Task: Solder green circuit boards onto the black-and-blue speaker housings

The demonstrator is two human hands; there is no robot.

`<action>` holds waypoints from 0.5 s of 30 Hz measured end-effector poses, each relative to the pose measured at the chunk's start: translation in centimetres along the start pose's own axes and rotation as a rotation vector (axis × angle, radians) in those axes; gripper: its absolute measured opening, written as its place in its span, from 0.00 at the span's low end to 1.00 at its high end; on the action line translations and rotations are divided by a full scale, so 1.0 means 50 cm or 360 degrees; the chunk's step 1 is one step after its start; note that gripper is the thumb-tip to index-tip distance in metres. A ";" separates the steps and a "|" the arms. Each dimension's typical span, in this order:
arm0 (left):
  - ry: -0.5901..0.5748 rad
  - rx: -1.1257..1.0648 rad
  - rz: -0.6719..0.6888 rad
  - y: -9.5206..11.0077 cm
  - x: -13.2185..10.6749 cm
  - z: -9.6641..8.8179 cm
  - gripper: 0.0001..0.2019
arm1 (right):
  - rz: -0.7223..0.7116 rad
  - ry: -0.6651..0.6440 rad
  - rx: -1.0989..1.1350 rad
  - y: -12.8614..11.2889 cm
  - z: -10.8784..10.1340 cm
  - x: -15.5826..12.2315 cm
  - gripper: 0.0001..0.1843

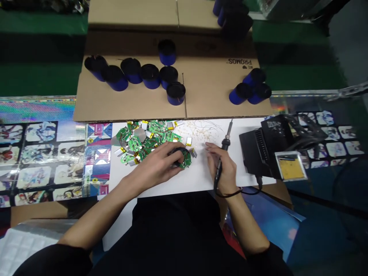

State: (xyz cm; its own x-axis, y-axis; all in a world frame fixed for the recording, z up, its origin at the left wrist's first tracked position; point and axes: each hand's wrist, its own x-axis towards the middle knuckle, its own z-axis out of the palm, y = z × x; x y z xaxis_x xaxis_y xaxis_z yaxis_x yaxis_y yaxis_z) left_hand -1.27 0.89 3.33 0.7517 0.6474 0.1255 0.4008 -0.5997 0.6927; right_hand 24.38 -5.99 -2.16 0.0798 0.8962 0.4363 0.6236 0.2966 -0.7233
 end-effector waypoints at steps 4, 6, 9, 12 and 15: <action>0.0094 -0.0195 -0.0114 -0.005 -0.024 -0.103 0.08 | -0.0141 -0.0182 -0.0048 -0.005 0.044 0.029 0.17; 0.0363 -0.0132 -0.0195 -0.036 -0.040 -0.176 0.10 | -0.0132 -0.0254 -0.0076 -0.009 0.065 0.038 0.17; 0.1034 0.0014 -0.0348 -0.133 -0.058 -0.282 0.20 | -0.0125 -0.0314 -0.0085 -0.012 0.089 0.047 0.16; 0.1525 0.0302 -0.0779 -0.265 -0.076 -0.367 0.25 | -0.0154 -0.0299 -0.0088 -0.012 0.100 0.051 0.14; 0.1590 0.0545 -0.1248 -0.382 -0.102 -0.419 0.19 | -0.0194 -0.0244 -0.0127 -0.013 0.097 0.051 0.14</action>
State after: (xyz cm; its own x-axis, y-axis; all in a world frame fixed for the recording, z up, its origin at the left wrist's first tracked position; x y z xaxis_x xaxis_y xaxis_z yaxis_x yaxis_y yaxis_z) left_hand -23.73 18.90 4.36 -0.3896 0.8538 0.3452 0.7733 0.0997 0.6262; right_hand 20.42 -2.31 -3.19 -0.1154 0.8967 0.4273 0.6815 0.3844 -0.6227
